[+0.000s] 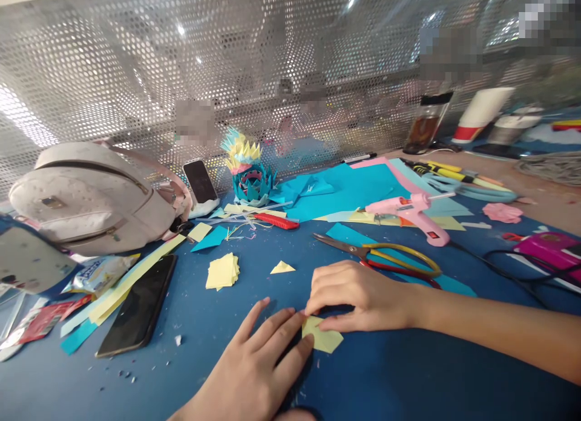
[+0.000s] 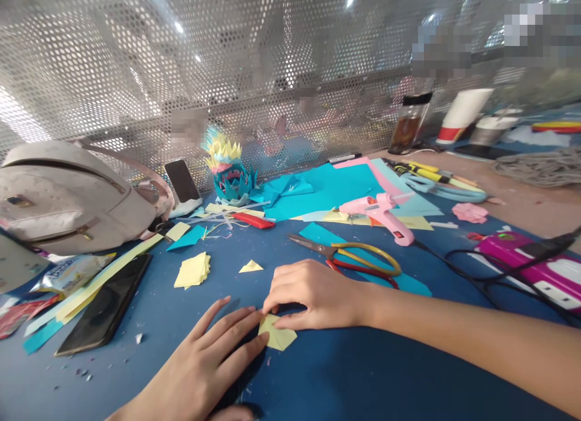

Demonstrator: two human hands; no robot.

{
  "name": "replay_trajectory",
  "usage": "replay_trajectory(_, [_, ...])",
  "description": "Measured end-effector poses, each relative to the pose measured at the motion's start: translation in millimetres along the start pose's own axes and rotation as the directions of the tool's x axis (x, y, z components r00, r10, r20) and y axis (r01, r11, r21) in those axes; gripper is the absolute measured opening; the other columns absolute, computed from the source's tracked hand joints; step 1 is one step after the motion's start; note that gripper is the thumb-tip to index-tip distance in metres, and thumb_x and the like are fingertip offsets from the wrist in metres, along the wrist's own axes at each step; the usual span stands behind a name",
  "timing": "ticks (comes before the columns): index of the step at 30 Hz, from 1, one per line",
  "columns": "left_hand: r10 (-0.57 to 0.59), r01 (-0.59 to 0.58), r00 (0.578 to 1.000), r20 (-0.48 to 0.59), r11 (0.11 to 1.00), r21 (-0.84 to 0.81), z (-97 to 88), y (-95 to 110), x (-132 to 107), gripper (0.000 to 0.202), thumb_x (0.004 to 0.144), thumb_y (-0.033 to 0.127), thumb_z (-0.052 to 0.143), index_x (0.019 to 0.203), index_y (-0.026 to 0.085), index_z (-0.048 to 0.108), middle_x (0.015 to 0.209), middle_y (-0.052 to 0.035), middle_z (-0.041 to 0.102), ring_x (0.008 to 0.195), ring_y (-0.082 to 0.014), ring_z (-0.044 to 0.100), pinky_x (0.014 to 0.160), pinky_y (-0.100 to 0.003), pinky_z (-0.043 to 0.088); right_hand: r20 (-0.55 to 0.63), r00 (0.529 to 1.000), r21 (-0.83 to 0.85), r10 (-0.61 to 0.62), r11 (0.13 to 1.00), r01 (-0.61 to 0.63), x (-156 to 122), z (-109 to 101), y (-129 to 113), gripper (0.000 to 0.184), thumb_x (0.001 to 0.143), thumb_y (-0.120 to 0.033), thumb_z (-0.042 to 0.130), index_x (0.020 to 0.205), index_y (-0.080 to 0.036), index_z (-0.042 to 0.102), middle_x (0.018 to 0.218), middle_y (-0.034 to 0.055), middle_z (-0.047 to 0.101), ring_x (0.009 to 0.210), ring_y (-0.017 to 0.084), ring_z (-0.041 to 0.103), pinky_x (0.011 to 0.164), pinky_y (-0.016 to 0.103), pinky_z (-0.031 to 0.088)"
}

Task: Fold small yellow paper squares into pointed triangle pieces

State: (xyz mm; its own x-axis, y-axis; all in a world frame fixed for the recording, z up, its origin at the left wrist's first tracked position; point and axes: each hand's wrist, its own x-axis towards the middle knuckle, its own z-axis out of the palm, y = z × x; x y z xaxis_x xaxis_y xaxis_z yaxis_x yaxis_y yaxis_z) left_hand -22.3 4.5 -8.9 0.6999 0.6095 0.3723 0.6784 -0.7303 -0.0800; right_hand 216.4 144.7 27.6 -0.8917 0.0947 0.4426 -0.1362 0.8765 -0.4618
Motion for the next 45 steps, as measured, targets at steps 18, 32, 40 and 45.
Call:
replay_trajectory(18, [-0.014, 0.014, 0.999, -0.042, 1.000, 0.014, -0.9, 1, 2, 0.069, 0.103, 0.071, 0.032, 0.139, 0.020, 0.059, 0.145, -0.0074, 0.059, 0.141, -0.0238, 0.046, 0.130, -0.048, 0.004, -0.085, 0.933, -0.167, 0.351, 0.918, -0.360, 1, 11, -24, 0.012, 0.085, -0.008, 0.062, 0.080, -0.019, 0.062, 0.078, -0.0025, 0.065, 0.075, 0.012, 0.058, 0.065, 0.024, 0.035])
replay_trajectory(32, [-0.007, 0.008, 1.000, -0.021, 0.999, 0.037, -1.7, 1, 2, 0.070, 0.102, 0.072, 0.033, 0.141, 0.019, 0.058, 0.144, -0.0078, 0.059, 0.135, -0.0246, 0.051, 0.130, -0.052, 0.010, -0.023, 0.981, -0.057, 0.193, 0.979, -0.194, -1, 7, -15, 0.019, 0.100, -0.027, 0.063, 0.088, -0.019, 0.076, 0.084, 0.0025, 0.073, 0.079, 0.014, 0.064, 0.071, 0.025, 0.044])
replay_trajectory(40, [-0.019, 0.020, 0.999, -0.028, 1.000, 0.021, -2.5, 1, 2, 0.069, 0.103, 0.070, 0.031, 0.139, 0.019, 0.059, 0.142, -0.0071, 0.061, 0.136, -0.0237, 0.050, 0.130, -0.050, 0.004, 0.051, 0.996, -0.072, -0.067, 0.995, 0.071, 0, -1, -3, 0.023, 0.106, -0.025, 0.055, 0.100, -0.016, 0.075, 0.103, 0.0052, 0.078, 0.085, 0.016, 0.065, 0.076, 0.030, 0.045])
replay_trajectory(45, [-0.015, 0.015, 1.000, -0.027, 1.000, 0.013, -3.0, 2, 2, 0.068, 0.104, 0.070, 0.032, 0.140, 0.019, 0.059, 0.144, -0.0062, 0.060, 0.136, -0.0235, 0.049, 0.129, -0.048, -0.003, 0.065, 0.992, -0.047, -0.109, 0.993, 0.112, 2, -7, -2, 0.026, 0.107, -0.026, 0.052, 0.101, -0.015, 0.074, 0.100, 0.0055, 0.078, 0.085, 0.016, 0.065, 0.077, 0.030, 0.046])
